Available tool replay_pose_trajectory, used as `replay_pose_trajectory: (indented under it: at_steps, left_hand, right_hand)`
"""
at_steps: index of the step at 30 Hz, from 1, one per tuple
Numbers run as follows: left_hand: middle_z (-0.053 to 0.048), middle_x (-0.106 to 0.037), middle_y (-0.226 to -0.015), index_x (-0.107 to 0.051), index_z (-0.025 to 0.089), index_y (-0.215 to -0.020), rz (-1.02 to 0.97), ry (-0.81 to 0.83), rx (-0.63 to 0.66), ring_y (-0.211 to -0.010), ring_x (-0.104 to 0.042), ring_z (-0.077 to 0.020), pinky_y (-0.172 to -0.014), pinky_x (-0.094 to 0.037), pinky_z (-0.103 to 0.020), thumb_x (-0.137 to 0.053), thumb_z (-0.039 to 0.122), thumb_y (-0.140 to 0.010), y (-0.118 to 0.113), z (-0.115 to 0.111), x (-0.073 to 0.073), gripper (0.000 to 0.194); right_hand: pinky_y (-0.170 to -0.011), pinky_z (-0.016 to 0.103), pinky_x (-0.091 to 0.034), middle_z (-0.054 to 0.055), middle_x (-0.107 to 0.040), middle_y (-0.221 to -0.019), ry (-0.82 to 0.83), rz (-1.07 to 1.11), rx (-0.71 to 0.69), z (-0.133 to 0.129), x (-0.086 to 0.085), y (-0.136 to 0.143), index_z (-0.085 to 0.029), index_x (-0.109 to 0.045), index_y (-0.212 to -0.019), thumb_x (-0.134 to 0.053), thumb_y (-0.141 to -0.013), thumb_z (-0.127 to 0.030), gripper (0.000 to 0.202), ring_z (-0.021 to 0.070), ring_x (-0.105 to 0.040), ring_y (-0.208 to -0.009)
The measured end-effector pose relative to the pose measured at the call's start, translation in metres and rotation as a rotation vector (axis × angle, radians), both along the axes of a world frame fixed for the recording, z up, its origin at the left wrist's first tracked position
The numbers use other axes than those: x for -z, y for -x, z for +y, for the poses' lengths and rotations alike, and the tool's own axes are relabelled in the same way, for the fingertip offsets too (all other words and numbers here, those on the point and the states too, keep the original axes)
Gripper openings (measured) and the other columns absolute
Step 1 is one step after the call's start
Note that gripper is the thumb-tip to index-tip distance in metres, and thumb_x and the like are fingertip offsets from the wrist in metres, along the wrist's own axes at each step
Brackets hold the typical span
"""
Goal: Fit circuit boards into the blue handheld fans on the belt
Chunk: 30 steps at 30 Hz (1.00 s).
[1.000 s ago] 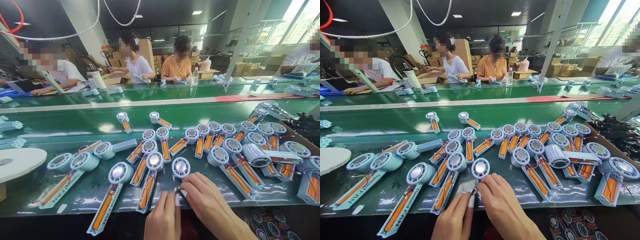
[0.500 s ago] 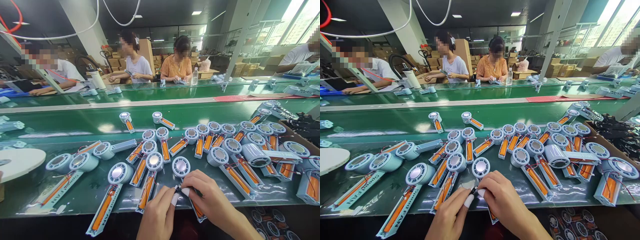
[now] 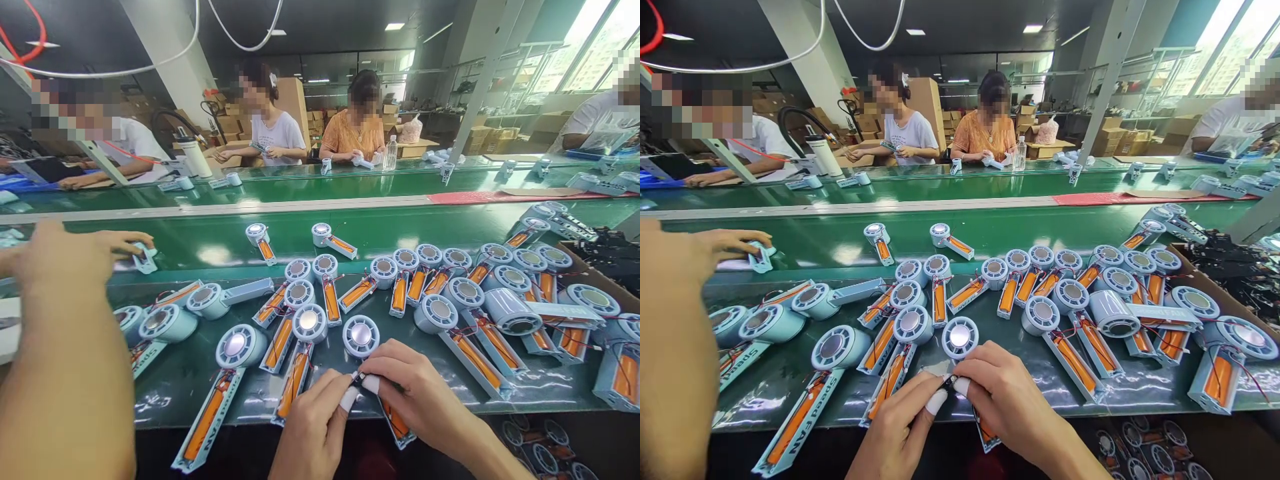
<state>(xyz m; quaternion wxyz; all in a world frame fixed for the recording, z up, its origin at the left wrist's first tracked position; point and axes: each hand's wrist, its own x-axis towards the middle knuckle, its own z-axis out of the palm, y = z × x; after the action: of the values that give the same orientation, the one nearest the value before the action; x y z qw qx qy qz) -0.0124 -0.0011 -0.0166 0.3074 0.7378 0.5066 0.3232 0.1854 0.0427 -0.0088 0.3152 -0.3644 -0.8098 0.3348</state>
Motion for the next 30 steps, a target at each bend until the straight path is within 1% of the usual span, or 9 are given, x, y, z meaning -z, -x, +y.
replay_pose_trajectory:
  at_steps: [3, 6, 10, 12, 15, 18, 21, 26, 30]
  left_hand:
    - [-0.004, -0.076, -0.101, -0.07, 0.026, -0.114, 0.001, 0.001, -0.069, -0.091, -0.073, -0.0168, -0.082, -0.057, -0.022, -0.045, 0.026, -0.102, 0.001, -0.004, 0.005, 0.028]
    - [-0.004, -0.079, -0.095, -0.071, 0.026, -0.115, 0.036, 0.016, -0.21, -0.095, -0.075, -0.02, -0.084, -0.058, -0.025, -0.046, 0.03, -0.101, 0.001, -0.01, 0.011, 0.029]
    - [-0.002, -0.079, -0.088, -0.069, 0.027, -0.111, 0.024, 0.047, -0.308, -0.074, -0.074, -0.0202, -0.074, -0.059, -0.028, -0.045, 0.031, -0.098, -0.002, -0.015, 0.013, 0.028]
    - [0.0, -0.076, -0.079, -0.065, 0.027, -0.109, -0.035, 0.066, -0.353, -0.06, -0.069, -0.018, -0.069, -0.058, -0.028, -0.045, 0.031, -0.098, -0.007, -0.017, 0.014, 0.023]
    - [0.004, -0.068, -0.067, -0.06, 0.027, -0.108, -0.121, 0.081, -0.421, -0.051, -0.062, -0.0167, -0.062, -0.055, -0.027, -0.043, 0.033, -0.099, -0.014, -0.02, 0.017, 0.02]
    - [0.004, -0.064, -0.063, -0.061, 0.027, -0.103, -0.121, 0.062, -0.418, -0.05, -0.06, -0.0164, -0.061, -0.053, -0.027, -0.041, 0.036, -0.101, -0.016, -0.023, 0.023, 0.022]
    - [0.001, -0.066, -0.065, -0.063, 0.027, -0.096, -0.114, 0.023, -0.387, -0.063, -0.067, -0.0193, -0.068, -0.054, -0.029, -0.041, 0.037, -0.101, -0.017, -0.025, 0.027, 0.024]
    - [-0.001, -0.066, -0.067, -0.065, 0.025, -0.098, -0.194, 0.054, -0.372, -0.073, -0.069, -0.021, -0.07, -0.056, -0.029, -0.042, 0.043, -0.1, -0.024, -0.022, 0.02, 0.029]
    - [0.003, -0.051, -0.05, -0.069, 0.024, -0.094, -0.224, 0.11, -0.369, -0.071, -0.068, -0.0217, -0.066, -0.055, -0.027, -0.043, 0.05, -0.1, -0.026, -0.02, 0.012, 0.037]
  right_hand:
    - [-0.084, 0.027, -0.053, 0.003, -0.072, -0.101, 0.116, 0.025, 0.06, -0.002, -0.007, -0.012, -0.025, -0.069, -0.111, -0.058, -0.099, -0.021, 0.017, 0.0178, -0.066, -0.093]
    - [-0.092, 0.027, -0.053, 0.004, -0.067, -0.118, 0.081, -0.038, 0.071, -0.009, -0.019, -0.027, -0.029, -0.063, -0.123, -0.051, -0.098, -0.013, 0.033, 0.0172, -0.065, -0.106]
    - [-0.093, 0.03, -0.054, 0.006, -0.059, -0.13, -0.084, -0.27, -0.059, -0.02, -0.026, -0.029, -0.033, -0.063, -0.125, -0.045, -0.083, 0.003, 0.059, 0.0196, -0.063, -0.114]
    - [-0.091, 0.032, -0.056, 0.008, -0.058, -0.132, -0.163, -0.306, -0.073, -0.023, -0.024, -0.023, -0.031, -0.067, -0.12, -0.045, -0.08, 0.005, 0.058, 0.0223, -0.062, -0.115]
    - [-0.093, 0.032, -0.055, 0.008, -0.063, -0.127, -0.192, -0.179, -0.049, -0.02, -0.016, -0.013, -0.026, -0.07, -0.107, -0.047, -0.087, 0.002, 0.041, 0.0216, -0.063, -0.113]
    - [-0.087, 0.026, -0.055, 0.006, -0.07, -0.109, -0.094, 0.011, -0.015, -0.012, -0.009, -0.004, -0.023, -0.07, -0.102, -0.055, -0.094, -0.006, 0.024, 0.0172, -0.066, -0.1]
    - [-0.077, 0.026, -0.056, 0.004, -0.07, -0.095, -0.065, 0.079, 0.048, -0.009, -0.003, 0.002, -0.023, -0.071, -0.103, -0.057, -0.095, -0.008, 0.023, 0.0164, -0.067, -0.088]
    - [-0.074, 0.03, -0.055, 0.006, -0.068, -0.096, -0.253, 0.017, 0.084, -0.013, 0.003, 0.007, -0.022, -0.067, -0.108, -0.051, -0.094, -0.004, 0.027, 0.0189, -0.063, -0.087]
    - [-0.074, 0.033, -0.055, 0.007, -0.066, -0.096, -0.357, -0.045, 0.059, -0.015, 0.004, 0.009, -0.02, -0.063, -0.11, -0.048, -0.094, -0.002, 0.028, 0.0201, -0.06, -0.087]
